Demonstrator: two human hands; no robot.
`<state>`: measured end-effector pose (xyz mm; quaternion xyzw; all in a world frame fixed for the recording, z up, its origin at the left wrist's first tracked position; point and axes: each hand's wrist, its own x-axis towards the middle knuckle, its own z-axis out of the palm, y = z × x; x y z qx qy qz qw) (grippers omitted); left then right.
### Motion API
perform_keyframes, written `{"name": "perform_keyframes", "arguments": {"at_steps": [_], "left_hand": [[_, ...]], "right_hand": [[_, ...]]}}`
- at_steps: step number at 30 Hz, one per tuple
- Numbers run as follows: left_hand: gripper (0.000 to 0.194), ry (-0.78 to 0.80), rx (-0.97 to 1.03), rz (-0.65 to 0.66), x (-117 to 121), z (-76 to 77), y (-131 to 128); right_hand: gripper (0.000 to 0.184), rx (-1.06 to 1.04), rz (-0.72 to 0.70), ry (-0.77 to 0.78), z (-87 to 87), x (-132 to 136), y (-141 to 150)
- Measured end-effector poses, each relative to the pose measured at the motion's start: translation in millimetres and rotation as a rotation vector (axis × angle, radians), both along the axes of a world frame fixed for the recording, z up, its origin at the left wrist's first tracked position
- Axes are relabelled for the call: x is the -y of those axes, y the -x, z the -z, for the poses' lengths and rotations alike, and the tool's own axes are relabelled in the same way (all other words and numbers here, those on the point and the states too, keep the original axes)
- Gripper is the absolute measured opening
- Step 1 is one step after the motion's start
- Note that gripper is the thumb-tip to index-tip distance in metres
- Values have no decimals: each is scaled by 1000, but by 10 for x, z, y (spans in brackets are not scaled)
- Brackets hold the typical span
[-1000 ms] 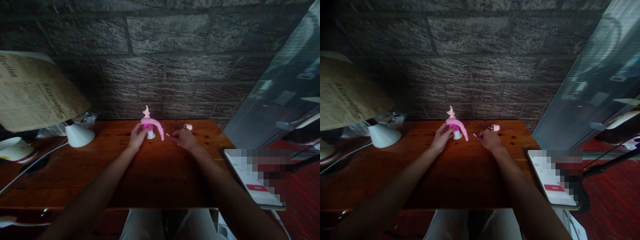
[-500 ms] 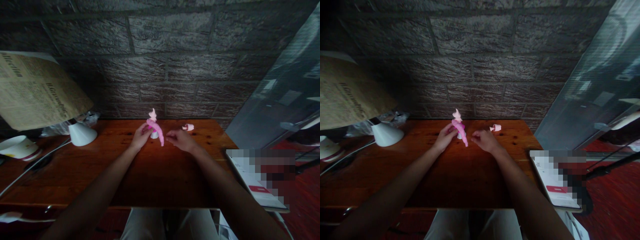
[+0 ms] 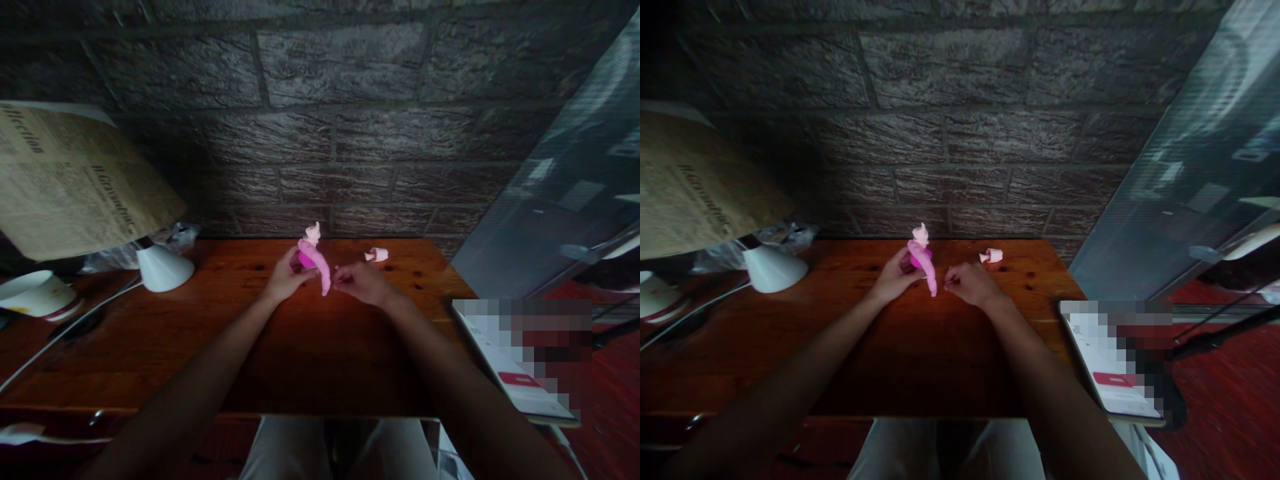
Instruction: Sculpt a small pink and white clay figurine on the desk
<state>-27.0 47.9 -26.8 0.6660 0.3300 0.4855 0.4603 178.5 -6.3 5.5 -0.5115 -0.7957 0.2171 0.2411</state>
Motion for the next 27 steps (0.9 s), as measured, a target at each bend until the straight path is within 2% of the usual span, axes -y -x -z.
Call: {"name": "perform_keyframes", "arguments": {"at_steps": [7, 17, 27], "left_hand": [[47, -39, -31, -75, -52, 50, 15], [50, -15, -15, -59, -29, 32, -5], [50, -27, -34, -69, -44, 66, 10]], "right_hand": [[22, 104, -7, -22, -77, 59, 48], [21, 172, -46, -18, -68, 59, 46], [18, 108, -73, 6, -49, 55, 24]]}}
